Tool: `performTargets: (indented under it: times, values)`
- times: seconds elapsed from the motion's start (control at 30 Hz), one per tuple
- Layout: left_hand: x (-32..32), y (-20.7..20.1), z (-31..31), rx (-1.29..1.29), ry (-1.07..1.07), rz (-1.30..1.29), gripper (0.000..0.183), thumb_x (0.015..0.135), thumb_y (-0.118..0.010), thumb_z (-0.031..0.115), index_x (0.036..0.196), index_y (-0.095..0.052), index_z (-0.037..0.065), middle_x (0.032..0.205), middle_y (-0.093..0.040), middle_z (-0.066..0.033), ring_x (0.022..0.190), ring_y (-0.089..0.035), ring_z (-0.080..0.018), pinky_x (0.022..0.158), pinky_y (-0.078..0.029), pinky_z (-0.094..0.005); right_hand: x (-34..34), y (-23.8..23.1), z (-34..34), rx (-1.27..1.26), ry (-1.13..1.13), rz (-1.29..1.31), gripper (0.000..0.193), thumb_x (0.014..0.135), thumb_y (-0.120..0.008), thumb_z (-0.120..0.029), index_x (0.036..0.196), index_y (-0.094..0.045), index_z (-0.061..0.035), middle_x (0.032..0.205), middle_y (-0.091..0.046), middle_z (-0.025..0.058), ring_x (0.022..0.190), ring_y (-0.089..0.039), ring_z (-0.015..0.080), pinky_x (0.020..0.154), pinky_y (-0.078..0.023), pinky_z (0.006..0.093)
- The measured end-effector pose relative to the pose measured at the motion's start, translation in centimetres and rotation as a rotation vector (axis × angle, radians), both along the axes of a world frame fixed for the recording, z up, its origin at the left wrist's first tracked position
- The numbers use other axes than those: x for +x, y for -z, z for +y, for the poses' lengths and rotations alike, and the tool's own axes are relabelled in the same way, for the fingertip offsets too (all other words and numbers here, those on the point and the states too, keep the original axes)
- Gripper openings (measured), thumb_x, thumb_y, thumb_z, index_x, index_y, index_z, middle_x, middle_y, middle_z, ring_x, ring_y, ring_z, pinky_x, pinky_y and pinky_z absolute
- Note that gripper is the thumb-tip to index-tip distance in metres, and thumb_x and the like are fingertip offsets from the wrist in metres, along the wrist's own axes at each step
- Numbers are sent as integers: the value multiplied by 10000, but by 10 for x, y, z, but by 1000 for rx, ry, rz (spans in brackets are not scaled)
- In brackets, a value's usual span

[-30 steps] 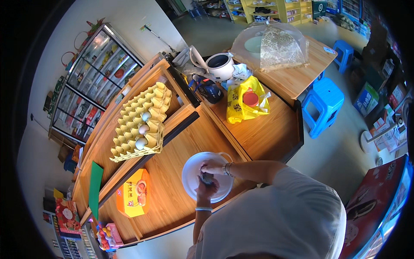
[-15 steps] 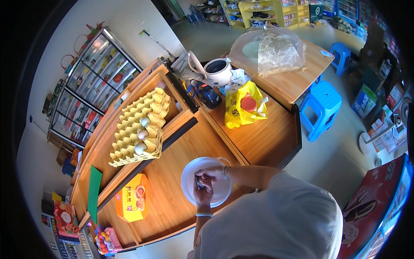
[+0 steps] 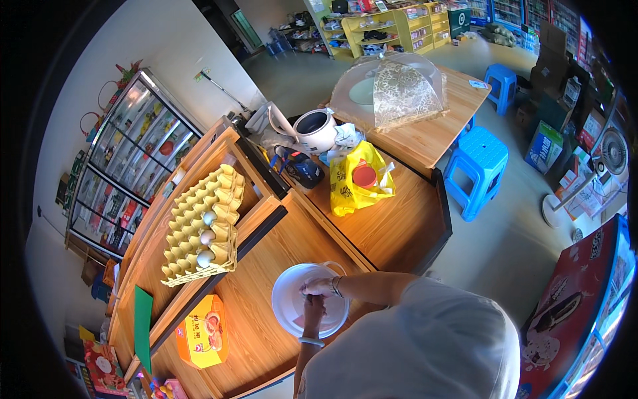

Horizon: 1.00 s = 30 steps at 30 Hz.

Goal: The person picks up packaged food items from a shelf, wipes them with a cloth, and places them back. They also handle a small white bowl and a fan while moving around the store.

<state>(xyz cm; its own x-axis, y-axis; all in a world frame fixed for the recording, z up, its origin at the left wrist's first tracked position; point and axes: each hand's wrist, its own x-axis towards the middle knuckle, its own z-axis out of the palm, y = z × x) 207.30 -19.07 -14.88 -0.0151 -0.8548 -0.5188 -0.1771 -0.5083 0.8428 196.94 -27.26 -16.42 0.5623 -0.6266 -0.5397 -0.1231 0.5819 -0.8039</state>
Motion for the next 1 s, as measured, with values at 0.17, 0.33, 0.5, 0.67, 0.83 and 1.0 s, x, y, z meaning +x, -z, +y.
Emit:
performTargets:
  times: [0.17,0.33,0.5,0.67,0.83,1.0]
  values:
    - [3,21,1,-252,49,-495,268,1020,-497,304,944,-616,77,690,-620,-35,564,-558,-103,450,-430,-269,2,-12,8,-127,29,105,316,982,-578,-299,1194,-628,-70,1033,-681,100,964,-637,232,808,-528,442]
    - [0,-13,12,101,-172,225,357,1034,-489,429,911,-605,114,739,-592,-2,550,-495,-79,473,-431,-253,-13,-13,12,-345,-8,166,317,1008,-558,-307,1187,-595,-48,1035,-673,97,960,-621,208,828,-509,404]
    - [28,-22,12,457,-347,1025,401,1031,-476,466,865,-583,118,702,-505,17,477,-396,-69,436,-348,-196,-14,-28,27,-747,-43,93,455,1032,-483,-416,1270,-561,-36,1180,-640,165,1088,-615,319,937,-475,430]
    - [41,-28,20,581,-153,1511,368,1000,-466,412,817,-573,111,602,-412,44,469,-372,-55,428,-311,-192,-35,-64,39,-1219,-255,99,458,1013,-508,-455,1301,-555,-101,1282,-575,160,1139,-580,334,936,-478,465]
    - [41,-36,16,555,-111,1222,403,1024,-423,423,741,-516,151,551,-382,50,442,-329,-61,404,-245,-211,-43,-86,39,-1261,-318,309,427,980,-528,-531,1070,-578,-116,1026,-676,122,943,-651,340,816,-484,464]
    - [22,-48,11,310,-207,687,467,1051,-368,485,709,-460,181,502,-282,74,396,-269,-61,373,-197,-218,-38,-80,42,-1152,-139,322,478,978,-501,-576,993,-581,-105,818,-677,162,788,-664,377,742,-490,489]
